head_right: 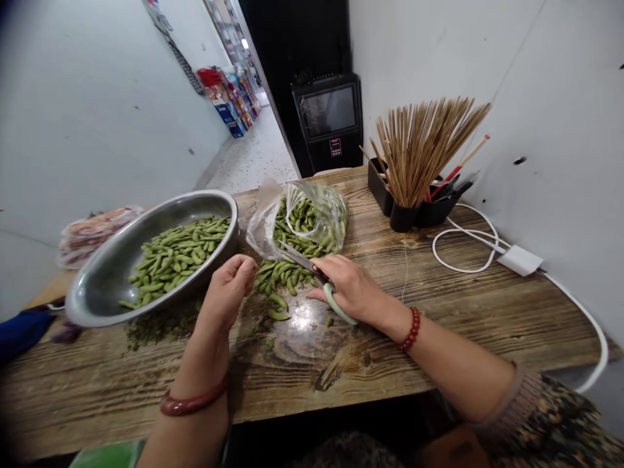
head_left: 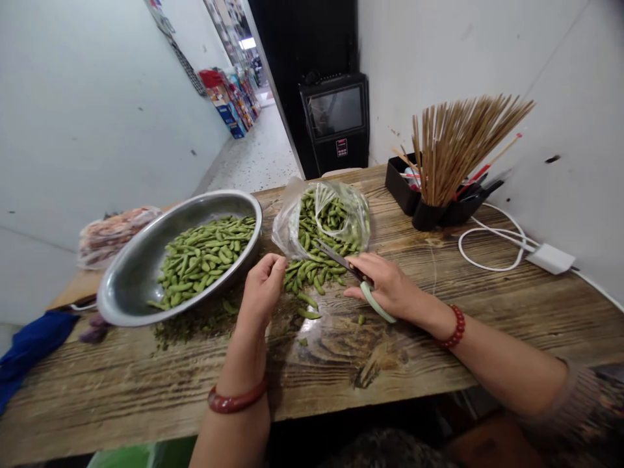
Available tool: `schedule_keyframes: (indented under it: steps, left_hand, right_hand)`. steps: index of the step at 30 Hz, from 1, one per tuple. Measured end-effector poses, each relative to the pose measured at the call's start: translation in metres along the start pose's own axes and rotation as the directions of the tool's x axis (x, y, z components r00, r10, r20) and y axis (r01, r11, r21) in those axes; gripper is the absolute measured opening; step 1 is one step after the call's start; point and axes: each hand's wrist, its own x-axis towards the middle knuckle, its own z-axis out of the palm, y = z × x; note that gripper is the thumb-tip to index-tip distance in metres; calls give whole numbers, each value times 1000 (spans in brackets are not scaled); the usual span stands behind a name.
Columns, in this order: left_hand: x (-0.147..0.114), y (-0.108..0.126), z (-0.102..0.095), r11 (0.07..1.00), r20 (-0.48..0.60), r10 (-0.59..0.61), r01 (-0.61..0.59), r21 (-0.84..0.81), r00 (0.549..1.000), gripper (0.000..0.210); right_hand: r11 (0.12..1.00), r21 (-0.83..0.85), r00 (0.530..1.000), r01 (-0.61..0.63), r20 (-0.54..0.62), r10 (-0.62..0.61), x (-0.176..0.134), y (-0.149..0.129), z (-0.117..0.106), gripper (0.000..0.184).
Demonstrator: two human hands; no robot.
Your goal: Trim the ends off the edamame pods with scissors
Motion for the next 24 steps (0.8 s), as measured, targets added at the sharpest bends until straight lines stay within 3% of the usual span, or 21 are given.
schedule_keyframes:
  steps: [3, 5, 9, 12, 15, 19, 21, 24]
  left_hand:
    - [3, -9, -1, 904, 57, 94, -109, 413, 994, 22]
    - [3, -13, 0, 809, 113, 89, -138, 572, 990, 21]
    - [2, -15, 3, 663, 155, -21, -103, 741, 988, 19]
    - [1, -15, 6, 628, 148, -48, -85, 774, 988, 20]
    - [2, -15, 9, 670, 170, -35, -103, 735, 985, 16]
    - [4, -14, 11, 802, 138, 10, -91, 590, 990, 9]
    - [4, -10, 10, 903, 101, 29, -69, 424, 994, 10]
    - [0, -1, 9, 999, 105, -33, 29, 38, 994, 17]
  right_hand:
    - [1000, -15, 1000, 5, -2, -5, 0, -1, 0, 46]
    - [1000, -25, 1000, 4, -1, -4, 0, -2, 0, 46]
    - [1000, -16, 1000, -4, 21, 4, 0, -3, 0, 47]
    - [1000, -2, 1000, -13, 23, 13, 0, -4, 1, 46]
    - [1000, -8, 1000, -19, 23, 19, 0, -5, 1, 45]
    - [999, -23, 999, -28, 39, 29, 1, -7, -1, 44]
    - [999, -19, 999, -32, 36, 33, 2, -7, -2, 44]
    - [999, -12, 999, -34, 33, 34, 2, -7, -1, 44]
